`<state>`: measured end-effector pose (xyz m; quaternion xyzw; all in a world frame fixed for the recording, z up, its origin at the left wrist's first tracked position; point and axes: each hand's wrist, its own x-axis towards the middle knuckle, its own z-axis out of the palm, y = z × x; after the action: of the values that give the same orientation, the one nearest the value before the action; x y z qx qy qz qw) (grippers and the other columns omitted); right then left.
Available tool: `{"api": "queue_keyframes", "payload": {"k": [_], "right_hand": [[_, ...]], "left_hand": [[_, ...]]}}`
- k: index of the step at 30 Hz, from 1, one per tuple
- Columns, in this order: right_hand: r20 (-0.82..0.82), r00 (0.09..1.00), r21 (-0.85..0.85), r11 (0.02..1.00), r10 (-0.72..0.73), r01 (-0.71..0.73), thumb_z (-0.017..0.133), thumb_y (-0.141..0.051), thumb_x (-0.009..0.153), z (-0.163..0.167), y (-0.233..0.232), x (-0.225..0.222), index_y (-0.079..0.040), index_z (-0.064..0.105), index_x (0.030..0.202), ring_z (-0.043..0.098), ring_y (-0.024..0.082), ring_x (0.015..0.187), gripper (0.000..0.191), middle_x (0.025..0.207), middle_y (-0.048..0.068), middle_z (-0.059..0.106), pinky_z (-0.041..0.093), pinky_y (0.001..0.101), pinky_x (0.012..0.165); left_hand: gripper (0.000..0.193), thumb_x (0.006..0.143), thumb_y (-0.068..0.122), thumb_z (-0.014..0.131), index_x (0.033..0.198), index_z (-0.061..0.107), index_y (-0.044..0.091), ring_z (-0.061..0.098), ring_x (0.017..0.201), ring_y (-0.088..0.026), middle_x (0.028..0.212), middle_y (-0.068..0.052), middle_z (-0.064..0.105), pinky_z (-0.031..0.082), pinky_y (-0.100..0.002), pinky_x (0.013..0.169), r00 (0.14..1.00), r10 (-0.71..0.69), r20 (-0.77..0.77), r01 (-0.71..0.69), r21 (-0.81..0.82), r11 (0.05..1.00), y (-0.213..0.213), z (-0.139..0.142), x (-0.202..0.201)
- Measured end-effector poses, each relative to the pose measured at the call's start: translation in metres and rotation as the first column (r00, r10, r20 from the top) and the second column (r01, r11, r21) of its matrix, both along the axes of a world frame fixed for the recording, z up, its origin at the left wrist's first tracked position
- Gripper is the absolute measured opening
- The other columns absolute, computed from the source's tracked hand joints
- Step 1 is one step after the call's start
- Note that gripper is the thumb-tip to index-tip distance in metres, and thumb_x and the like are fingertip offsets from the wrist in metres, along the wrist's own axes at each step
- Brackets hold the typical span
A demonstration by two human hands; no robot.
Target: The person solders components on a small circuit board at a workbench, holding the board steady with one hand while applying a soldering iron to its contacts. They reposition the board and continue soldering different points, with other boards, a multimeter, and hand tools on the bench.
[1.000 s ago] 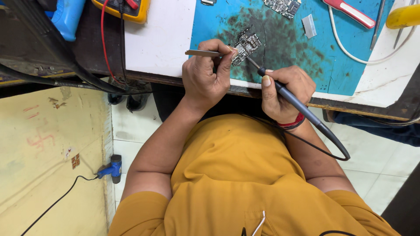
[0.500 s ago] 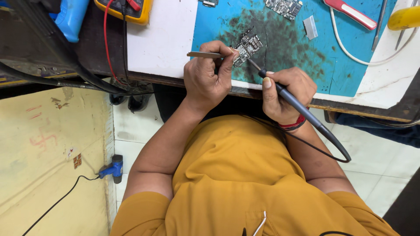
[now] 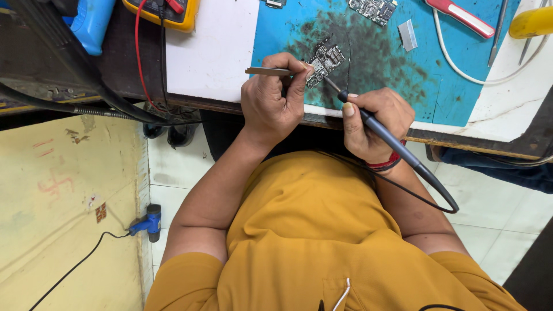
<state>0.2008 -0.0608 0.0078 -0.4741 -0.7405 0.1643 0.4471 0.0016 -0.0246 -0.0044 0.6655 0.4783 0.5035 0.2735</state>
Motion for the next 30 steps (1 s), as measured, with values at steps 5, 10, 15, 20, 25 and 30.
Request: {"api": "queue_keyframes", "payload": {"k": [5,10,15,20,25,30], "right_hand": [[0.003,1.0,0.007,1.0,0.022,-0.022,0.074,-0.003,0.102,0.0008,0.0009,-0.0004,0.0,0.064,0.101,0.067,0.028,0.075,0.01,0.09,0.013,0.072,0.051,0.0338,0.066],[0.003,1.0,0.0,1.0,0.027,-0.027,0.074,-0.002,0.102,0.002,0.0004,0.0,-0.001,0.063,0.1,0.066,0.027,0.073,0.011,0.088,0.013,0.071,0.05,0.0336,0.065],[0.01,1.0,0.005,1.0,0.026,-0.026,0.073,-0.002,0.101,0.0011,0.0003,0.0013,-0.001,0.063,0.098,0.064,0.027,0.07,0.011,0.085,0.013,0.07,0.049,0.0339,0.063],[-0.006,0.999,0.021,0.999,0.044,-0.044,0.072,-0.003,0.1,0.0008,-0.0004,0.002,-0.001,0.063,0.098,0.065,0.027,0.07,0.01,0.084,0.013,0.068,0.049,0.0337,0.062],[-0.002,1.0,0.012,0.999,0.03,-0.03,0.073,-0.003,0.101,0.0003,-0.0008,0.0008,-0.001,0.063,0.099,0.065,0.027,0.07,0.01,0.085,0.012,0.069,0.049,0.0338,0.063],[-0.005,0.999,-0.011,0.999,0.038,-0.038,0.073,-0.004,0.102,0.0002,-0.0006,0.0017,-0.001,0.063,0.099,0.065,0.026,0.071,0.011,0.086,0.012,0.07,0.049,0.0331,0.063]], "left_hand": [[0.014,0.106,0.011,0.07,0.107,0.056,0.007,0.075,0.075,-0.012,0.093,-0.003,0.073,0.058,-0.025,0.065,1.0,0.0,0.014,0.0,0.0,1.0,-0.0003,-0.0005,0.0004],[0.015,0.106,0.011,0.07,0.107,0.056,0.007,0.075,0.076,-0.012,0.093,-0.003,0.073,0.058,-0.025,0.065,1.0,-0.003,0.011,0.002,0.013,1.0,0.0002,-0.0012,0.0001],[0.015,0.106,0.011,0.07,0.106,0.056,0.007,0.074,0.075,-0.012,0.095,-0.003,0.073,0.058,-0.025,0.065,1.0,-0.009,0.006,0.008,0.013,1.0,0.0001,-0.0025,0.0003],[0.014,0.106,0.011,0.069,0.107,0.056,0.006,0.075,0.078,-0.012,0.095,-0.003,0.073,0.059,-0.024,0.066,1.0,0.001,0.011,-0.001,0.001,1.0,-0.0005,-0.0022,0.0007],[0.014,0.106,0.011,0.069,0.107,0.056,0.007,0.076,0.079,-0.012,0.096,-0.003,0.073,0.059,-0.025,0.067,1.0,-0.005,0.016,0.005,0.012,1.0,-0.0004,-0.0019,0.0004],[0.015,0.106,0.01,0.07,0.107,0.056,0.006,0.077,0.079,-0.012,0.095,-0.003,0.074,0.06,-0.025,0.067,1.0,-0.004,0.017,0.004,0.004,1.0,-0.0002,-0.0026,0.0004]]}}
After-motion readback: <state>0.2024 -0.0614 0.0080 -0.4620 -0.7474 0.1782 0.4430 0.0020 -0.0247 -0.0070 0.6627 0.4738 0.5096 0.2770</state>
